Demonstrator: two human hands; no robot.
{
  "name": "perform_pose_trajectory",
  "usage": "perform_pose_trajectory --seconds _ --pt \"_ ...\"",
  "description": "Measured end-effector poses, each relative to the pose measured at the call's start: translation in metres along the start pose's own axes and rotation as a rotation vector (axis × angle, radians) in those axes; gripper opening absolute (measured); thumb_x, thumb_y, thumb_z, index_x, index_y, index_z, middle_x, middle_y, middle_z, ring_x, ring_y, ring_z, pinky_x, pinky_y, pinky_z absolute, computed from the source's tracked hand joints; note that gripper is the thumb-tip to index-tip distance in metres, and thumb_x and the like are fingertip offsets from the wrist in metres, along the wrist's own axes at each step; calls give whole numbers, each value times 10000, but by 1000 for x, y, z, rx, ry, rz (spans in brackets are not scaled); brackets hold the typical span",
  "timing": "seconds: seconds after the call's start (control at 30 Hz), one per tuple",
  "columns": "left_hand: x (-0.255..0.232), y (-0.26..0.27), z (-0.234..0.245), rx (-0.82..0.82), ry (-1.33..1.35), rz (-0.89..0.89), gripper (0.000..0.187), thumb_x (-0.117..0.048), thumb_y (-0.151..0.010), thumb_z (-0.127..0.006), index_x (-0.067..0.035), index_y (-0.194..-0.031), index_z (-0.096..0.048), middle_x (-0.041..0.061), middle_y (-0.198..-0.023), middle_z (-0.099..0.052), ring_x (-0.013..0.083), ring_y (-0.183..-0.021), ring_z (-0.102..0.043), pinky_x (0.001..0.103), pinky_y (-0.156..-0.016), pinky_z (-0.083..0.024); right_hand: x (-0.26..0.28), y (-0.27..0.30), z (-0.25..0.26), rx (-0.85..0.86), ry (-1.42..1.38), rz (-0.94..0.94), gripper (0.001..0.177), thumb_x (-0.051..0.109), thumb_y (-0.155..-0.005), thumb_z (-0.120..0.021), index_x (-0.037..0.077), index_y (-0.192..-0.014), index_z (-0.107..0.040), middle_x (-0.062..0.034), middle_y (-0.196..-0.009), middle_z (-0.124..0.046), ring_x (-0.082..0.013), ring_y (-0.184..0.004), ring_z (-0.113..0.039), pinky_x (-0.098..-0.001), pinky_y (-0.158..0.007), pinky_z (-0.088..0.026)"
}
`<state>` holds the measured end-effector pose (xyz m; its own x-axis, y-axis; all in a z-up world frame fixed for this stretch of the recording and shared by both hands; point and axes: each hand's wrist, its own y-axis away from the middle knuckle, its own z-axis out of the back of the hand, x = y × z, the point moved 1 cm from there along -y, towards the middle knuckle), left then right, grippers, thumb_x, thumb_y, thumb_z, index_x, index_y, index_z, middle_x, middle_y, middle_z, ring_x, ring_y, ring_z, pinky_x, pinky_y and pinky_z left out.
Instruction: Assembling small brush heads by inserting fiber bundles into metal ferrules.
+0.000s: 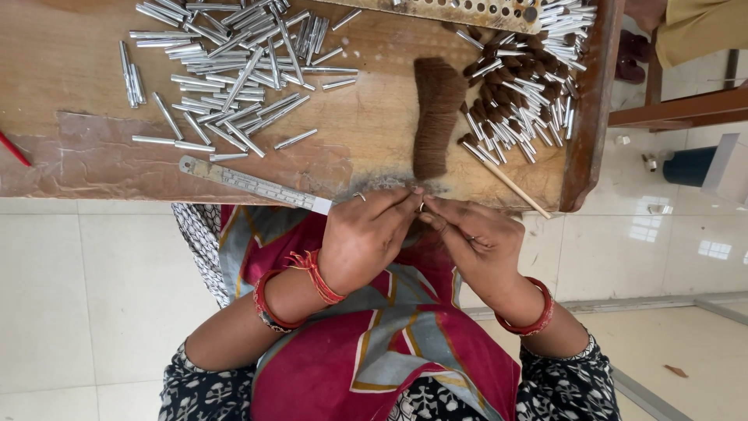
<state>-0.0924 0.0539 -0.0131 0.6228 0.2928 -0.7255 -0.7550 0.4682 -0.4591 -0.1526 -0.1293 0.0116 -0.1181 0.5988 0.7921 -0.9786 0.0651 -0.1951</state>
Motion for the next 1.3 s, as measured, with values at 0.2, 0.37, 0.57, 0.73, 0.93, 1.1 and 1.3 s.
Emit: perform_pose_trajectory --seconds 0.2,0.37,0.57,0.73,0.93,1.1,1.3 --pt "3 4 1 -5 -10 -20 298 -28 -904 -735 -47 -1200 -701 84 -1087 -719 249 -902 -720 367 -750 -587 18 -8 5 16 223 111 375 44 -849 -826 54 -1216 -748 -120 -1120 -761 -234 -1001 -707 -326 -871 -559" --pt "-2 4 10 31 117 77 575 -54 -922 -754 -84 -1452 -533 87 -1010 -740 270 -824 -720 388 -727 -576 20 4 14 -15 449 296 493 189 -823 -898 129 -1281 -725 -78 -1197 -677 -266 -1094 -599 -395 -967 -443" --pt "-4 2 18 95 199 126 816 -53 -868 -787 -121 -1564 -368 59 -1016 -763 263 -769 -711 375 -696 -573 20 8 10 -20 546 371 503 219 -817 -896 155 -1286 -725 -104 -1219 -643 -311 -1119 -566 -412 -989 -443" --pt "-4 1 20 151 237 154 853 -56 -855 -794 -107 -1573 -336 55 -1008 -769 254 -701 -689 372 -654 -562 17 8 5 -40 370 288 481 176 -837 -881 70 -1271 -705 -106 -1169 -660 -291 -1053 -589 -396 -907 -480" --pt "-15 -15 35 150 -38 -11 709 -135 -852 -779 -56 -1480 -460 105 -991 -721 289 -865 -685 415 -777 -564 17 3 1 -28 205 170 292 31 -838 -828 24 -1118 -742 -117 -1086 -717 -249 -947 -635 -352 -814 -509" --pt "-8 5 20 20 -350 -273 457 -153 -837 -670 32 -1248 -596 179 -1149 -723 300 -1068 -703 414 -927 -590 8 4 2 -175 170 246 265 -29 -880 -808 1 -1104 -671 -127 -1095 -695 -256 -976 -654 -347 -843 -513" --pt "16 54 -20 350 -223 -575 285 -187 -879 -646 -3 -1090 -702 94 -943 -670 230 -877 -706 336 -694 -576 2 -3 -18 -183 198 297 340 -44 -869 -821 16 -1164 -663 -150 -1083 -676 -260 -935 -654 -340 -797 -533"
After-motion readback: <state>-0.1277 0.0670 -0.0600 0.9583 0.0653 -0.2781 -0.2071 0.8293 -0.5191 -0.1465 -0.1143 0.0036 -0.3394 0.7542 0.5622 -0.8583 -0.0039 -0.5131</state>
